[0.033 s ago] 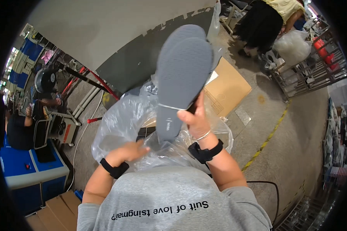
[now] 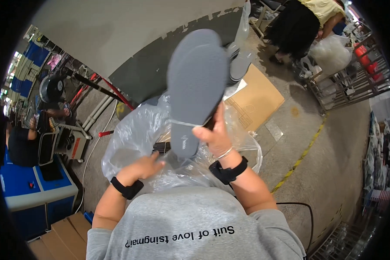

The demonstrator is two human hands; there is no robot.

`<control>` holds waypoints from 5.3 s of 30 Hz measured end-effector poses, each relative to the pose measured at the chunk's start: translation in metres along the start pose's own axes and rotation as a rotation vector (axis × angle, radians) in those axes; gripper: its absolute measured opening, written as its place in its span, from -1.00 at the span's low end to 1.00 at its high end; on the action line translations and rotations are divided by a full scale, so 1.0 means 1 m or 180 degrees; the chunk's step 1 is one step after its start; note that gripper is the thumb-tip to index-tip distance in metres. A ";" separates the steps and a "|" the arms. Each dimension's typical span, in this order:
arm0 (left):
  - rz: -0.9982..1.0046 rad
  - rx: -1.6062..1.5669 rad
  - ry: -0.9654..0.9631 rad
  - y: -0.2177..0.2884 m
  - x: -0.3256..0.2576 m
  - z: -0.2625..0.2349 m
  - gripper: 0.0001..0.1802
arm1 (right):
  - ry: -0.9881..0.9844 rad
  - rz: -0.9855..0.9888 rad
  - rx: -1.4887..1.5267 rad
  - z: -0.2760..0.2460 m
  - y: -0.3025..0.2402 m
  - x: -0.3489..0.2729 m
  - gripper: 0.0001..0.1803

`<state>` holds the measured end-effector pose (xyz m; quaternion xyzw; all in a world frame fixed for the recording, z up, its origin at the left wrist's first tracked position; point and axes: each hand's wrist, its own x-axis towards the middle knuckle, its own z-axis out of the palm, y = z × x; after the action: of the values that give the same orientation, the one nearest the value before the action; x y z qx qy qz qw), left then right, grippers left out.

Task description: Organize and bag shoe insoles in a manufacturing facility.

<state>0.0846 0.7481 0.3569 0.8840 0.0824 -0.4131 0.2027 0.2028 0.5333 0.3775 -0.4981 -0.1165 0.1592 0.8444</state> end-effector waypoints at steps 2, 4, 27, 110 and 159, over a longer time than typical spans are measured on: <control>-0.0251 -0.0132 0.0305 -0.003 -0.003 -0.009 -0.22 | -0.0277 -0.0271 -0.0397 0.010 0.029 0.001 0.11; -0.0499 -0.0254 0.0616 -0.008 -0.011 -0.020 -0.21 | -0.0780 -0.0617 -0.1247 0.011 0.043 -0.001 0.16; -0.1136 0.0476 0.3017 -0.029 -0.021 -0.057 -0.10 | -0.2002 -0.0186 -0.5605 -0.047 0.093 0.015 0.08; 0.0506 -0.5000 0.1203 0.014 0.020 -0.110 -0.64 | 0.1557 0.0140 -0.3634 -0.312 0.042 0.083 -0.43; 0.1013 -0.4404 0.1963 0.014 -0.010 -0.104 -0.58 | -0.0539 0.2642 0.0768 -0.064 0.131 0.074 -0.52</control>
<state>0.1546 0.7801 0.4285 0.6324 0.2463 0.0314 0.7337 0.2742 0.5698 0.2342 -0.3857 0.0441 0.5377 0.7485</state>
